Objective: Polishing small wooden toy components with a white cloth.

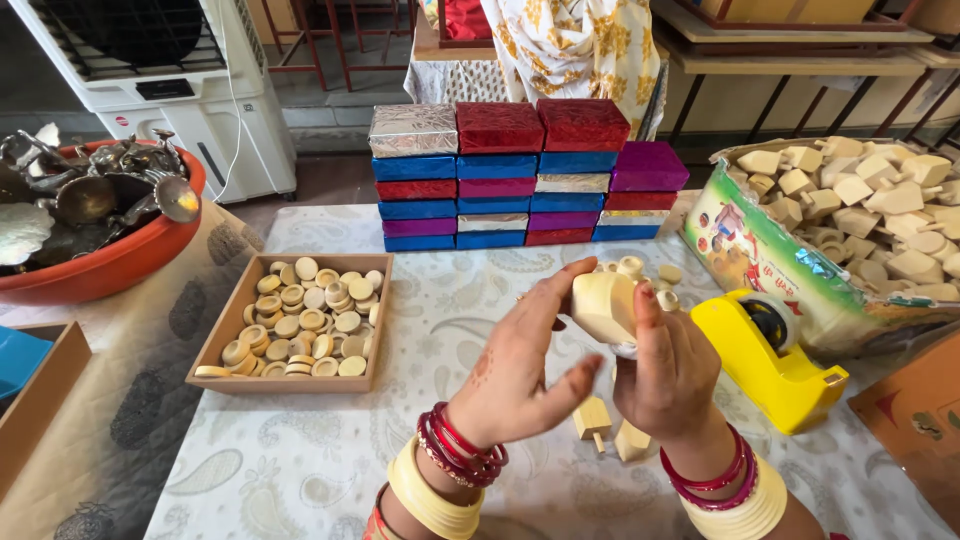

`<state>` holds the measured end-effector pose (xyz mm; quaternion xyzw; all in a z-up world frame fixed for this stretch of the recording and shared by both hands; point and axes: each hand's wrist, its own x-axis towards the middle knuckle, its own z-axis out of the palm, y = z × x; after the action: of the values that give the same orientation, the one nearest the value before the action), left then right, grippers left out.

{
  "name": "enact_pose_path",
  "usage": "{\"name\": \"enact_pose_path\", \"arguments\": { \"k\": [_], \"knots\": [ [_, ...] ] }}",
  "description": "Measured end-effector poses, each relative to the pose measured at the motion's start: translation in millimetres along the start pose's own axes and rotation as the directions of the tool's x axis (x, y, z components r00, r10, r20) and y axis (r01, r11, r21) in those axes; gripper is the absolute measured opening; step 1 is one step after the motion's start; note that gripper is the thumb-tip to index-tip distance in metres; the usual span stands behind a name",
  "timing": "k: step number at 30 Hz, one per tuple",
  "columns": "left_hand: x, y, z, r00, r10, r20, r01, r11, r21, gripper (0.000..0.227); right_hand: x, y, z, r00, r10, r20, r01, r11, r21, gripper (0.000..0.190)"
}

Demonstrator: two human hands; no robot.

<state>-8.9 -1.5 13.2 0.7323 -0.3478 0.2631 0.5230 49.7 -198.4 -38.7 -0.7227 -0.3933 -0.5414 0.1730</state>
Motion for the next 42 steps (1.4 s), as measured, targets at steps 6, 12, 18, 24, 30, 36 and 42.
{"name": "enact_pose_path", "arguments": {
  "k": [6,12,18,24,30,36,42],
  "knots": [
    [-4,-29,20,0.979,-0.161,-0.123,0.168,0.985,0.051,0.063,1,0,-8,0.979,0.167,0.118,-0.201,0.886,0.417,0.069],
    [11,-12,11,0.978,0.166,-0.129,-0.139,0.970,0.197,0.059,-38,27,-7,0.813,0.345,0.469,-0.571,0.313,0.759,0.081],
    [4,-24,28,0.945,-0.274,-0.177,0.273,0.961,-0.029,0.052,3,15,-7,0.956,0.262,0.131,-0.293,0.837,0.462,0.071],
    [0,-25,32,0.983,-0.100,-0.154,0.073,0.983,-0.170,0.079,-3,15,1,1.000,0.024,-0.007,-0.023,0.993,0.115,0.073],
    [-4,-36,46,0.917,-0.256,-0.307,0.257,0.966,-0.037,0.064,3,6,8,1.000,-0.008,0.005,0.008,0.989,0.146,0.074],
    [1,-41,34,0.974,-0.190,-0.120,0.116,0.884,-0.453,0.059,-11,2,9,0.914,0.279,0.293,-0.404,0.584,0.704,0.082],
    [-10,-68,12,0.970,-0.132,0.203,0.240,0.625,-0.742,0.060,-8,13,5,0.684,0.207,0.700,-0.549,-0.487,0.680,0.089]
  ]
}}
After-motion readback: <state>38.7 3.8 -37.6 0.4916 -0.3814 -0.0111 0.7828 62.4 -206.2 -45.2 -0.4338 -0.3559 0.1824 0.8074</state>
